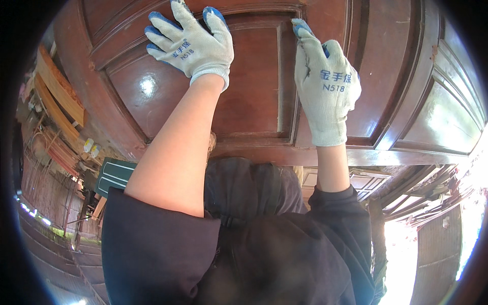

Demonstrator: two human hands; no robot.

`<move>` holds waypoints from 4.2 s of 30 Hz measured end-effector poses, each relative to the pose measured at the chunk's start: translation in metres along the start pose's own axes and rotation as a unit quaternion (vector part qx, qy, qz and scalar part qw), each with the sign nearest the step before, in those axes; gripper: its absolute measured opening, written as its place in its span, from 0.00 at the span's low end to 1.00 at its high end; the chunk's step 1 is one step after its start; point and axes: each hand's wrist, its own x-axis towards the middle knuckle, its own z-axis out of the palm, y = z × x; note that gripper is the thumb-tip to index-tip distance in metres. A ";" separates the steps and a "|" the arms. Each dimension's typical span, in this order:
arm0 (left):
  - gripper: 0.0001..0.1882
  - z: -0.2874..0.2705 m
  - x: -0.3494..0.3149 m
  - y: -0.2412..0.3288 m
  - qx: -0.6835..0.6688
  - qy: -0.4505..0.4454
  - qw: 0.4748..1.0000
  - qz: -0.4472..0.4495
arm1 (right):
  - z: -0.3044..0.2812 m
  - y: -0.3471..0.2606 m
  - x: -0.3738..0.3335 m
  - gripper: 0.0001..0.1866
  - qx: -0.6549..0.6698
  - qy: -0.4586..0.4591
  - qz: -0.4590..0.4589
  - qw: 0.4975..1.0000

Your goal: The person applies a dark brown paste to the grooves and edges of a reddish-brown wooden door using a small metal spatula. They repeatedly scoop paste from a container and spread it into the door's recessed panels and seams.

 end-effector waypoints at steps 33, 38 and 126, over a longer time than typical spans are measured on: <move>0.37 -0.002 0.002 0.003 -0.004 -0.017 1.000 -0.016 | -0.005 -0.016 0.020 0.11 -0.033 0.022 0.052 0.998; 0.37 -0.001 0.000 0.001 -0.004 -0.017 1.000 -0.015 | -0.014 -0.025 0.021 0.11 -0.060 -0.006 0.035 0.998; 0.14 -0.133 -0.302 -0.072 -0.557 -0.096 0.809 0.159 | -0.142 0.004 -0.322 0.12 0.394 -0.061 0.299 0.867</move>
